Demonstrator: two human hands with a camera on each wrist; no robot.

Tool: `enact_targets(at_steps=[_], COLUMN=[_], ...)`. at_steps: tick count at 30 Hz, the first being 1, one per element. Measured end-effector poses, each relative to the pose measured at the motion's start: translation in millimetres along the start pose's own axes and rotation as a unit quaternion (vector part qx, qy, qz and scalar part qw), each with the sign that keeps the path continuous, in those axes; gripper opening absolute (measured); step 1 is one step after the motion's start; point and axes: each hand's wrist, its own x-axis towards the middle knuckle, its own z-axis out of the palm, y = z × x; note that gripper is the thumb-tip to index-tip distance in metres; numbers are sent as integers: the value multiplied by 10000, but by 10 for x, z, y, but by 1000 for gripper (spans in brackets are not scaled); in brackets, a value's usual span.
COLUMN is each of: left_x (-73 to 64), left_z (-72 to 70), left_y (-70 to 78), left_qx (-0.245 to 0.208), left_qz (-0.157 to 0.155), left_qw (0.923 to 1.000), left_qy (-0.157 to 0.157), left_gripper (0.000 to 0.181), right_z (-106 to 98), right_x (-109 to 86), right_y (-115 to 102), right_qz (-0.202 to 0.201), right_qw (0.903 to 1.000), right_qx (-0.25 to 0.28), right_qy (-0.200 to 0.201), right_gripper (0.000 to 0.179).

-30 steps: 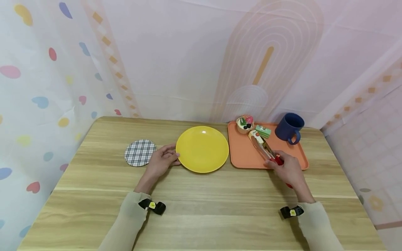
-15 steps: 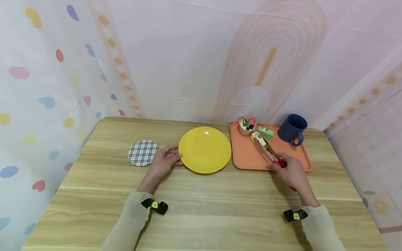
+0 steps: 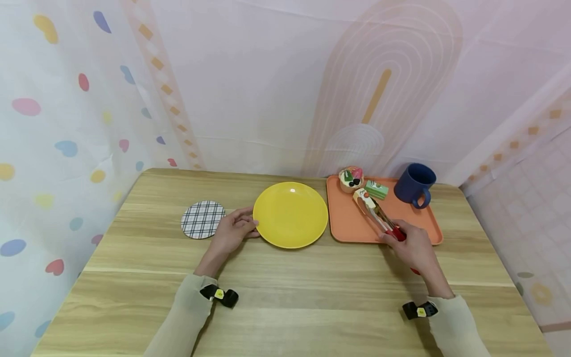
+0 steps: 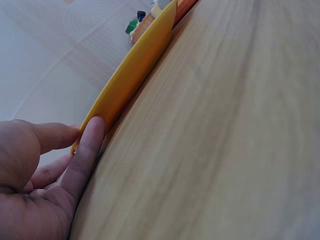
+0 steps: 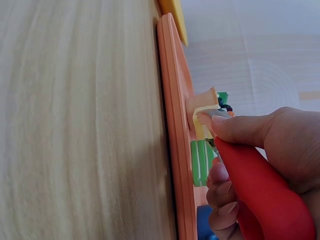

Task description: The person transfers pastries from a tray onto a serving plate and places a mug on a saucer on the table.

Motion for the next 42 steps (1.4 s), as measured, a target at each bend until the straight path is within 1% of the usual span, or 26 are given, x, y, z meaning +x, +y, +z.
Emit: enact_targets(at_steps=[9, 21, 32, 36, 42], left_x=[1, -20, 0, -4, 6], left_z=[-12, -10, -2, -2, -5], left_y=[-7, -5, -4, 7, 8], left_qx=[5, 37, 29, 21, -22], left_qz=[27, -31, -37, 1, 45], left_qw=[10000, 10000, 10000, 10000, 10000], left_qy=[-10, 13, -4, -6, -51], left_gripper=[50, 50, 49, 49, 50], right_z=[5, -12, 1, 27, 58], right_x=[-11, -50, -32, -22, -11], right_y=[-43, -127, -202, -235, -287], right_qz=[-208, -302, -355, -447, -464], right_qw=[9997, 9995, 9991, 9987, 9985], right_qx=[-46, 15, 93, 131, 198], right_qy=[138, 124, 203, 224, 198], right_gripper=[49, 48, 48, 48, 48])
